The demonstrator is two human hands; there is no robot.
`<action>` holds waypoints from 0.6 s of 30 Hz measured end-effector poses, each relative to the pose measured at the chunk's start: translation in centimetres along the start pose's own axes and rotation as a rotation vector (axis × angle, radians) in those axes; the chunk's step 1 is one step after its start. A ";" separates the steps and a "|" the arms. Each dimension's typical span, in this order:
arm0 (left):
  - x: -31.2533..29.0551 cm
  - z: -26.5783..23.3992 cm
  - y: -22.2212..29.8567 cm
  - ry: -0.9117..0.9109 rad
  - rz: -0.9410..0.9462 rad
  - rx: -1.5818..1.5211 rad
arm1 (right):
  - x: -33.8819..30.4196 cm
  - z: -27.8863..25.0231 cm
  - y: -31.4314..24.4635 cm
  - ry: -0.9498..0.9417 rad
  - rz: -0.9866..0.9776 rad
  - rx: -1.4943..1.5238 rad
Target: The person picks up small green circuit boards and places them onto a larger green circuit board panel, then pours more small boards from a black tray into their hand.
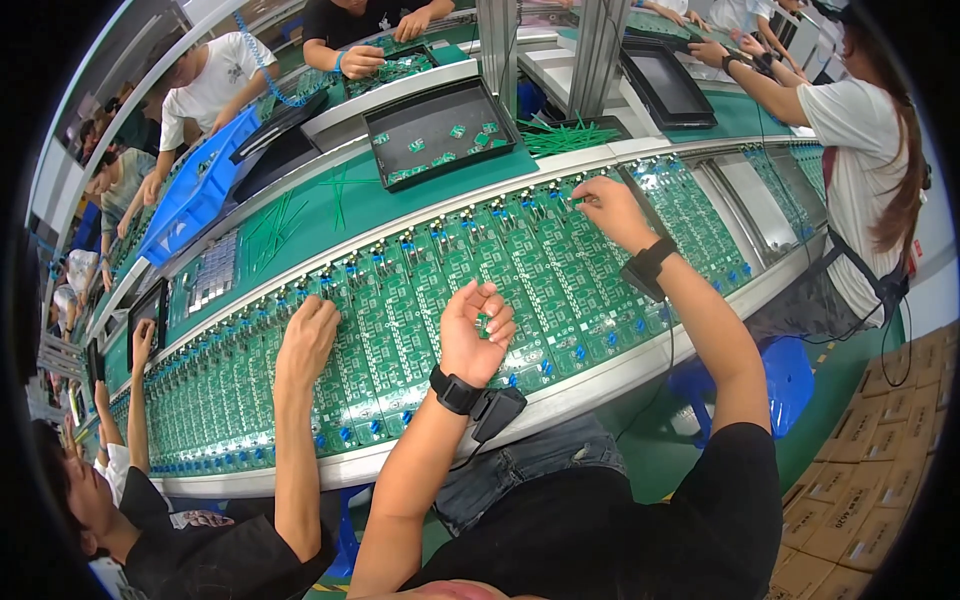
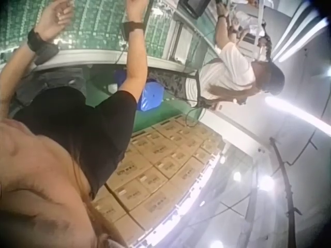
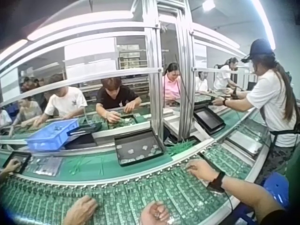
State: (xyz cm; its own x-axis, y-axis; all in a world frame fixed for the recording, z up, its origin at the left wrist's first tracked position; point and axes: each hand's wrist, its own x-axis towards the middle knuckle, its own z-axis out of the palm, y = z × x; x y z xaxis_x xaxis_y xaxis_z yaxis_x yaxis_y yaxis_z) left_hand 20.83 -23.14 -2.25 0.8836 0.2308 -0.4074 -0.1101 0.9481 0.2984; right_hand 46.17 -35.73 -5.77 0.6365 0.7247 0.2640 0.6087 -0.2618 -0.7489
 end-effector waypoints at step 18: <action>0.2 0.3 -0.3 0.028 0.020 0.005 | 1.4 0.4 -1.6 -0.107 -0.135 -0.198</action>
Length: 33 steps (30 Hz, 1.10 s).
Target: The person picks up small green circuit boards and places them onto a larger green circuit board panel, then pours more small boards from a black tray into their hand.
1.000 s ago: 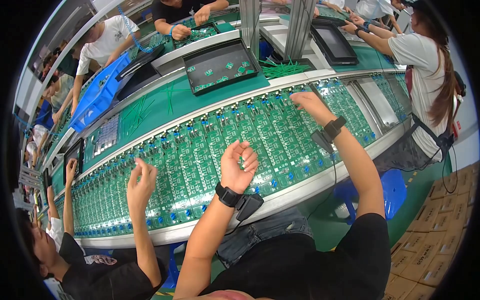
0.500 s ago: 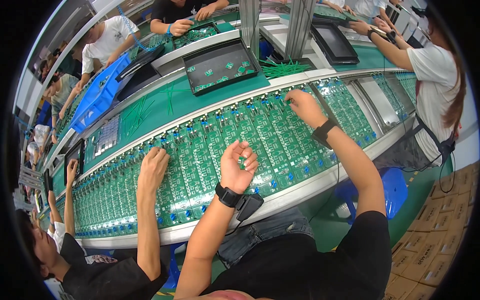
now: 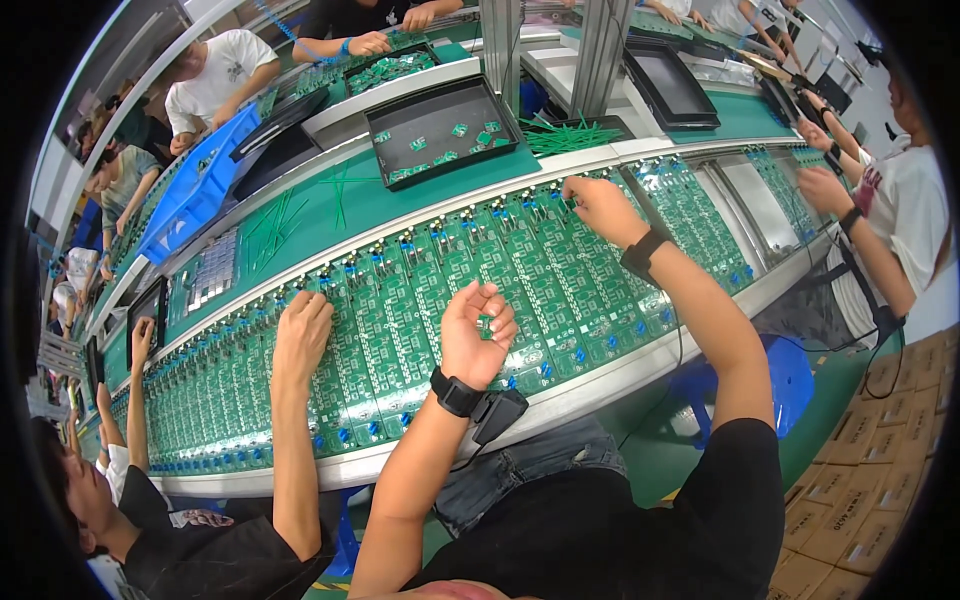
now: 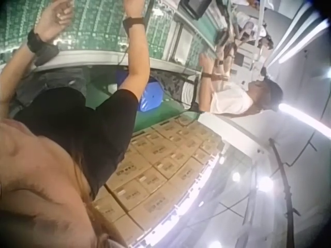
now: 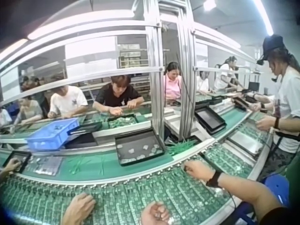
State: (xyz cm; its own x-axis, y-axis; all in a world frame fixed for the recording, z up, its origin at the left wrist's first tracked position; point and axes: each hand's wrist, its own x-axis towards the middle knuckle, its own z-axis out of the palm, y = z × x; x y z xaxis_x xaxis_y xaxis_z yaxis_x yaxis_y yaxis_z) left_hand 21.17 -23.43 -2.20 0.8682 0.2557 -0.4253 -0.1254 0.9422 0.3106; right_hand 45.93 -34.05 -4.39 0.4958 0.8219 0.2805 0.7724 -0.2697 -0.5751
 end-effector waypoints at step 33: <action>0.2 0.7 -0.9 -0.005 -0.016 0.141 | -5.7 2.1 -14.1 -0.140 -0.381 -0.008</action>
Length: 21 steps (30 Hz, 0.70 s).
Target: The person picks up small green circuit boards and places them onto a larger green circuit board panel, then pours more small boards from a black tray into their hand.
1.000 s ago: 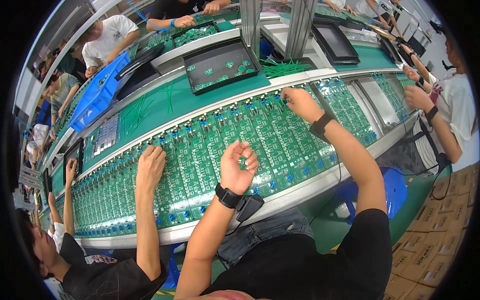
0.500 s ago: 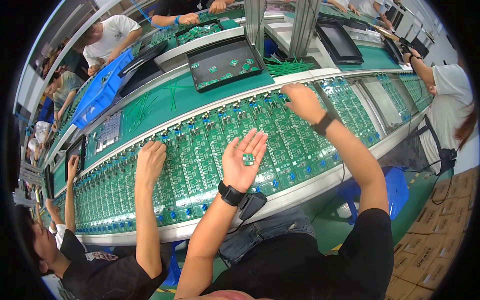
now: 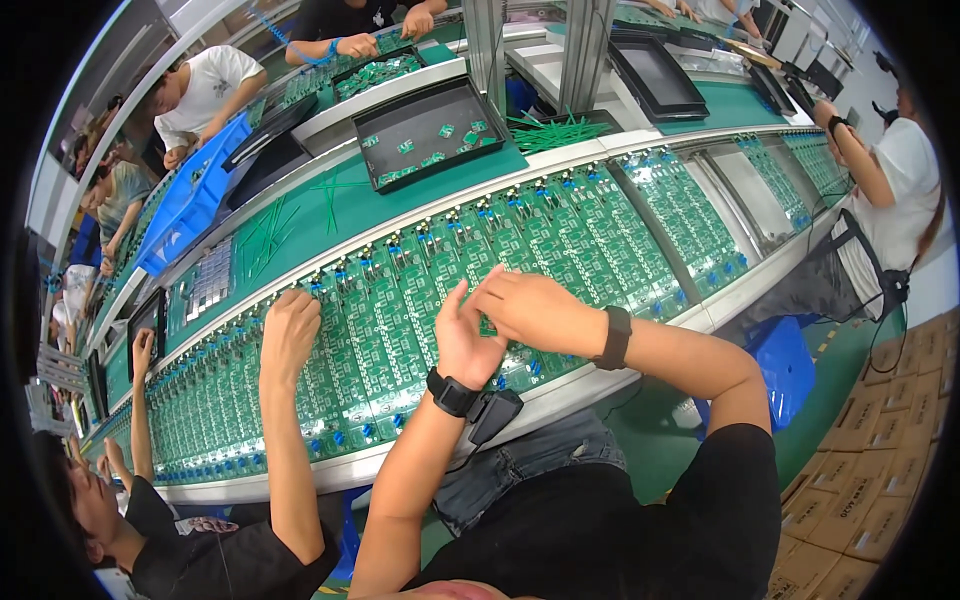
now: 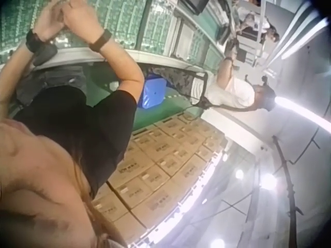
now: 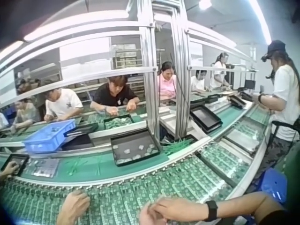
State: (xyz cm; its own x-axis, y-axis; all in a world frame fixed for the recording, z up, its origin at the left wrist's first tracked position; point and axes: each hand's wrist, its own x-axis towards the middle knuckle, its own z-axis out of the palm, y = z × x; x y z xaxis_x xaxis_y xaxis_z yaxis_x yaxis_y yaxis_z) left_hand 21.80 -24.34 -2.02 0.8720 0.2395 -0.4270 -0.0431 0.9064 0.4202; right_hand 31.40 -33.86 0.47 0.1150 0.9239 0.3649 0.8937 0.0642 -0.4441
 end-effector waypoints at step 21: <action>0.4 -0.1 0.3 0.023 -0.018 -0.133 | -2.6 -2.7 17.0 0.356 0.567 0.020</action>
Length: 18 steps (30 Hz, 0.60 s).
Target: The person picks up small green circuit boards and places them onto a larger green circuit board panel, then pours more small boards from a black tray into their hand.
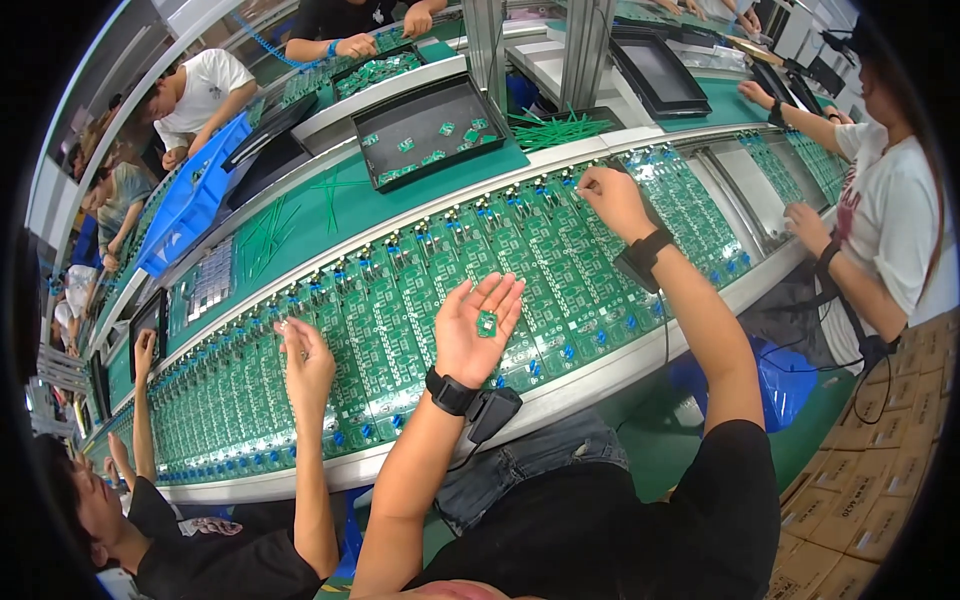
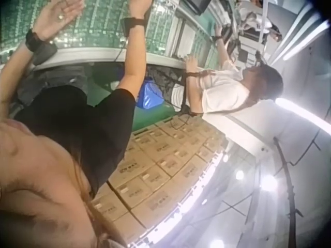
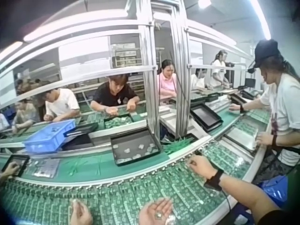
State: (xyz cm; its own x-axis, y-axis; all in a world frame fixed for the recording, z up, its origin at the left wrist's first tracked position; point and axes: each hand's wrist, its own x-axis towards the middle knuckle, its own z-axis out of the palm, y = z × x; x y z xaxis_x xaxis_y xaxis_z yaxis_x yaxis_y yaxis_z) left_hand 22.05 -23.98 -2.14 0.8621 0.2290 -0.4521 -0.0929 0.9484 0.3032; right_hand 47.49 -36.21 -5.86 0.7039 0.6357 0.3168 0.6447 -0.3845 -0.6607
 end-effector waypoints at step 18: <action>0.2 -0.1 -0.1 0.109 0.045 0.062 | 1.4 0.9 0.3 -0.010 0.029 -0.048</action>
State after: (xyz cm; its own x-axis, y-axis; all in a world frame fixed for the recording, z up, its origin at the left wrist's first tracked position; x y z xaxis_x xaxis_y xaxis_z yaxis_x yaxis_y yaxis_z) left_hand 22.16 -24.01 -2.38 0.7982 0.2969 -0.5241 -0.0965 0.9219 0.3752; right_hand 48.37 -34.82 -6.24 0.7195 0.6305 0.2910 0.6379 -0.4345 -0.6359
